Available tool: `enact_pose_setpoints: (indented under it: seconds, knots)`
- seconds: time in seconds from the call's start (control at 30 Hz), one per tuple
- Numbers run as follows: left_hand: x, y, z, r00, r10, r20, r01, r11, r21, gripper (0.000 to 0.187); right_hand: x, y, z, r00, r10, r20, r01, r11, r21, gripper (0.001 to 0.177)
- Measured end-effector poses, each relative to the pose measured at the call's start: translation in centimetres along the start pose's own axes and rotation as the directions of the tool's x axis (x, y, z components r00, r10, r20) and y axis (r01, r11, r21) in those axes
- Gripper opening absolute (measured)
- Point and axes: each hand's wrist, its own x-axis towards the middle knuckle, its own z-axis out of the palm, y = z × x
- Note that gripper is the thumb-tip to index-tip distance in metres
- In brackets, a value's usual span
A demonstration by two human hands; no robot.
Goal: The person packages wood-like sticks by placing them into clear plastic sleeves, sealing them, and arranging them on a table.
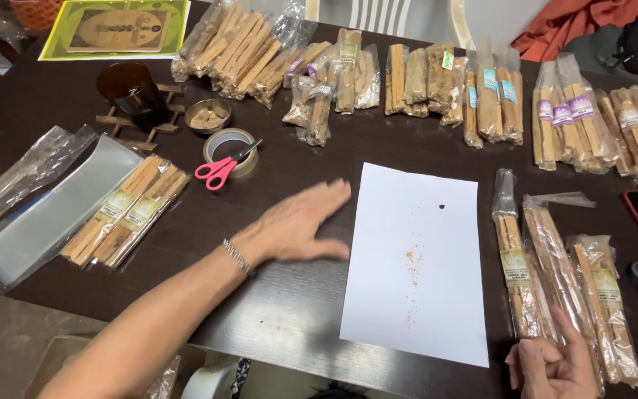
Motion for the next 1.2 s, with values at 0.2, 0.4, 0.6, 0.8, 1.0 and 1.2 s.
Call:
enact_pose_setpoints:
  seconds: [0.2, 0.4, 0.6, 0.8, 1.0, 1.2]
  knots:
    - [-6.4, 3.8, 0.6, 0.993, 0.103, 0.052, -0.075, 0.92, -0.386, 0.107, 0.7, 1.4, -0.2, 1.0, 0.005, -0.009, -0.005, 1.0, 0.016, 0.06]
    - [-4.9, 0.4, 0.3, 0.961, -0.106, -0.257, -0.161, 0.543, -0.824, 0.064, 0.1, 0.4, 0.1, 0.999, -0.028, -0.033, 0.028, 1.0, 0.001, 0.057]
    - [5.6, -1.9, -2.2, 0.825, -0.408, -0.391, -0.199, 0.438, -0.877, 0.069, -1.0, 4.5, -2.5, 0.927, -0.274, 0.254, 0.309, 0.945, -0.107, 0.061]
    - [11.7, -3.1, -2.8, 0.871, -0.346, -0.349, 0.033, 0.75, -0.661, 0.078, 1.1, 10.6, -2.7, 0.386, 0.512, 0.767, 0.224, 0.755, -0.616, 0.105]
    - [10.8, -3.6, -1.6, 0.96, -0.179, -0.215, 0.001, 0.772, -0.635, 0.076, -1.8, 8.3, -2.9, 0.5, 0.382, 0.777, 0.253, 0.794, -0.553, 0.106]
    - [3.3, -1.6, 0.9, 0.991, -0.088, -0.104, 0.004, 0.782, -0.623, 0.073, -1.6, 4.6, -1.8, 0.545, 0.585, 0.601, 0.065, 0.685, -0.726, 0.093]
